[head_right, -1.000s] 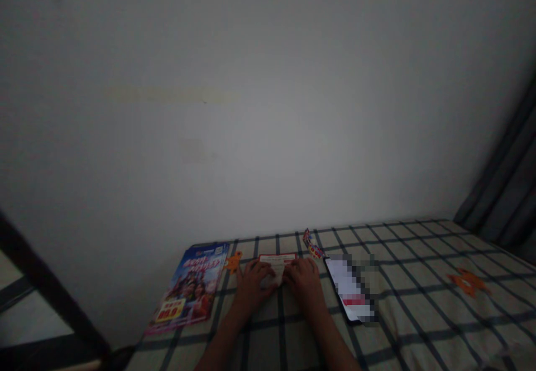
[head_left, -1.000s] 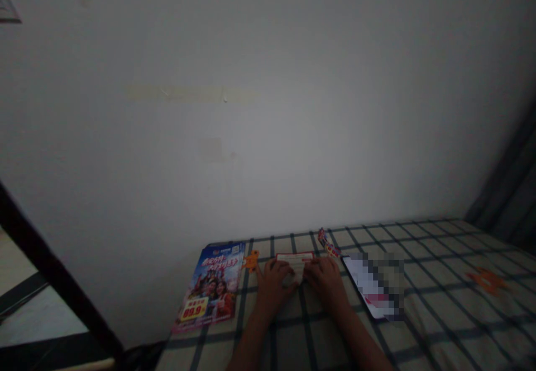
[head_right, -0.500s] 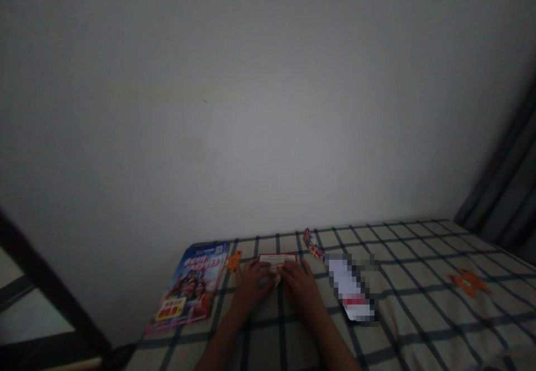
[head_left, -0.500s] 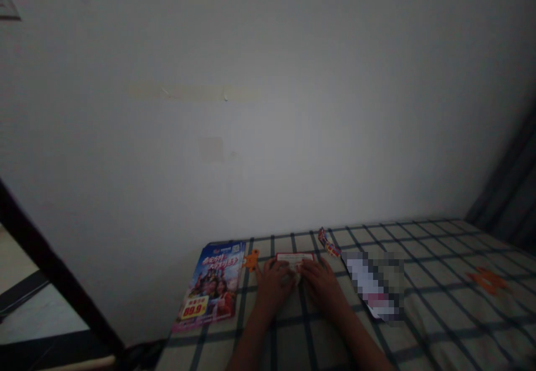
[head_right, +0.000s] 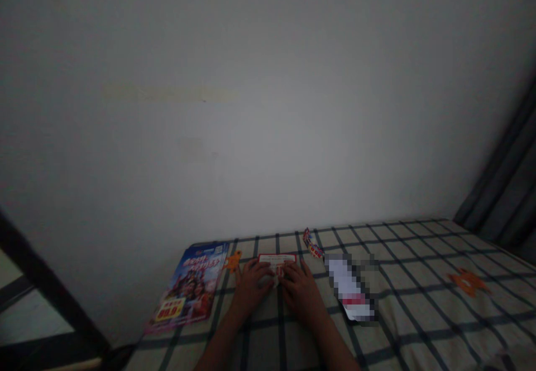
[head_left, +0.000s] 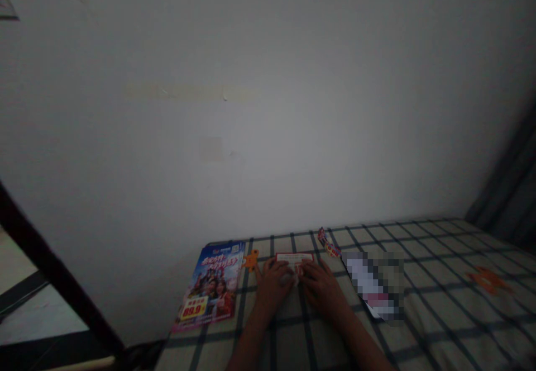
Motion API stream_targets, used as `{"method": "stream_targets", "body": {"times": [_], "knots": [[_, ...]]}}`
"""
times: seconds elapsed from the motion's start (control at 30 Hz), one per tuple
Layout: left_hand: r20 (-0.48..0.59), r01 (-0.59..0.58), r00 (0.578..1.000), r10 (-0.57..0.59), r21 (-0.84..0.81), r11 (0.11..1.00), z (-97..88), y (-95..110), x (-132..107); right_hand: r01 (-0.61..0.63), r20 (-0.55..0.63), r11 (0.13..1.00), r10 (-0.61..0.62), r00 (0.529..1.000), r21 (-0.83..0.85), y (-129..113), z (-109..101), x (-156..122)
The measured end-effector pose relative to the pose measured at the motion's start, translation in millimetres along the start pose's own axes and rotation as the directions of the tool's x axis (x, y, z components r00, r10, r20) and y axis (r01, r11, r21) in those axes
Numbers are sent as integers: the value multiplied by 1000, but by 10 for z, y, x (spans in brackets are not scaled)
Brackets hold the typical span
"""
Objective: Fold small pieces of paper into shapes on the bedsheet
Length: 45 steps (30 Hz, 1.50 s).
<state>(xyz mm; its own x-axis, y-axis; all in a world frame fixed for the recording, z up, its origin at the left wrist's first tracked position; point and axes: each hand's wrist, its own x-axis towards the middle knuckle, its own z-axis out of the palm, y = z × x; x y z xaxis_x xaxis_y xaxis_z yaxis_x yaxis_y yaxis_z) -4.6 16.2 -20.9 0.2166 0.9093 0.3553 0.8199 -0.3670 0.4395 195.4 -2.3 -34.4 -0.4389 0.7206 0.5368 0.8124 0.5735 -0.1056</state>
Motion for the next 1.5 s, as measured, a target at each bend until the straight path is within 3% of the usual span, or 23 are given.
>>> {"method": "stream_targets", "body": {"times": [0.6,1.03,1.5], "knots": [[-6,12,1000,-12,-27,1000,22,-19,3,-4,34,995,1,999,98,-32,-61,-8],[19,48,999,-47,-70,996,-42,34,2,-36,157,991,16,988,129,6,-54,-15],[18,46,999,-46,-54,997,1,2,15,-62,130,992,48,990,111,-10,-43,-22]]}}
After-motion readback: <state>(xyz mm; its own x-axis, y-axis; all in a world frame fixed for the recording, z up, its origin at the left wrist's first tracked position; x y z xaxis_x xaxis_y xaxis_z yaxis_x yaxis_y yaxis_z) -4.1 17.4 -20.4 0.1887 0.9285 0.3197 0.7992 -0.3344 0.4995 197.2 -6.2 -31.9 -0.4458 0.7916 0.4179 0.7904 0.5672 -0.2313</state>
